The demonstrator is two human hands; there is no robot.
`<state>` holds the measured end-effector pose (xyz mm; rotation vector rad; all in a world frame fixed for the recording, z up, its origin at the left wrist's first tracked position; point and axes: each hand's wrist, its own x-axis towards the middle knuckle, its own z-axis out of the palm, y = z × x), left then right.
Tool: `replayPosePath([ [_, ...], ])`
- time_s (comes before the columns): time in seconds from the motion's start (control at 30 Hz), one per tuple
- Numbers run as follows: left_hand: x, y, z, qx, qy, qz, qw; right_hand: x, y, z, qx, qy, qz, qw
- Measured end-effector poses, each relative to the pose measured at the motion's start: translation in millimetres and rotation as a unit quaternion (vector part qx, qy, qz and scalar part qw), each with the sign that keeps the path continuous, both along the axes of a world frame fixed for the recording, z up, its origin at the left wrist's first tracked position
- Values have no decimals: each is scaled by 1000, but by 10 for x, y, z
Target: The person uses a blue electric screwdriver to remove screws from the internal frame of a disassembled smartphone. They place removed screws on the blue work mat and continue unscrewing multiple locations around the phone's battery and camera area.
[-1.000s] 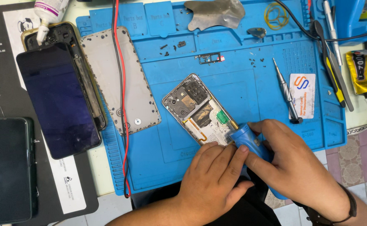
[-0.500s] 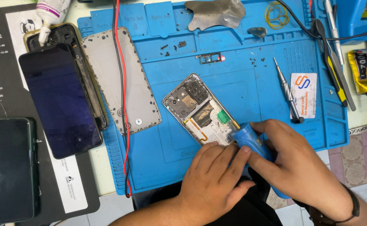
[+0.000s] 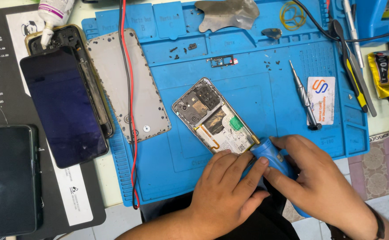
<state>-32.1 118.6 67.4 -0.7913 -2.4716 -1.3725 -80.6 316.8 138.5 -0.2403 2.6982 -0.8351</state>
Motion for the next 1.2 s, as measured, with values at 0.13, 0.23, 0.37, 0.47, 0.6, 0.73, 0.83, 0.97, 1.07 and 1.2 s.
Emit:
replayPosePath([
  [0.13, 9, 13, 3, 3, 2, 5, 1000, -4, -28, 21, 0, 6, 2, 1000],
  [0.23, 14, 24, 9, 9, -2, 6, 1000, -18, -28, 36, -7, 14, 19, 1000],
  [0.37, 8, 15, 18, 16, -4, 10, 1000, -31, -54, 37, -28, 37, 40, 998],
  [0.47, 4, -1, 23, 12, -3, 7, 1000, -26, -94, 34, -6, 14, 6, 1000],
  [0.6, 5, -3, 27, 12, -6, 5, 1000, -18, -107, 49, 2, -8, -14, 1000],
  [0.73, 2, -1, 24, 14, -5, 4, 1000, -3, -113, 46, -10, 0, -13, 1000],
  [0.83, 8, -7, 31, 14, -2, 8, 1000, 11, -118, 48, 0, 0, -15, 1000],
  [0.97, 18, -1, 45, 16, 2, 17, 1000, 10, -135, 46, 5, 10, -10, 1000],
  [1.07, 25, -1, 50, 21, -8, 11, 1000, -6, -139, 44, -5, 24, 7, 1000],
  [1.2, 31, 3, 44, 21, -8, 15, 1000, -36, -126, 46, -6, 39, 30, 999],
])
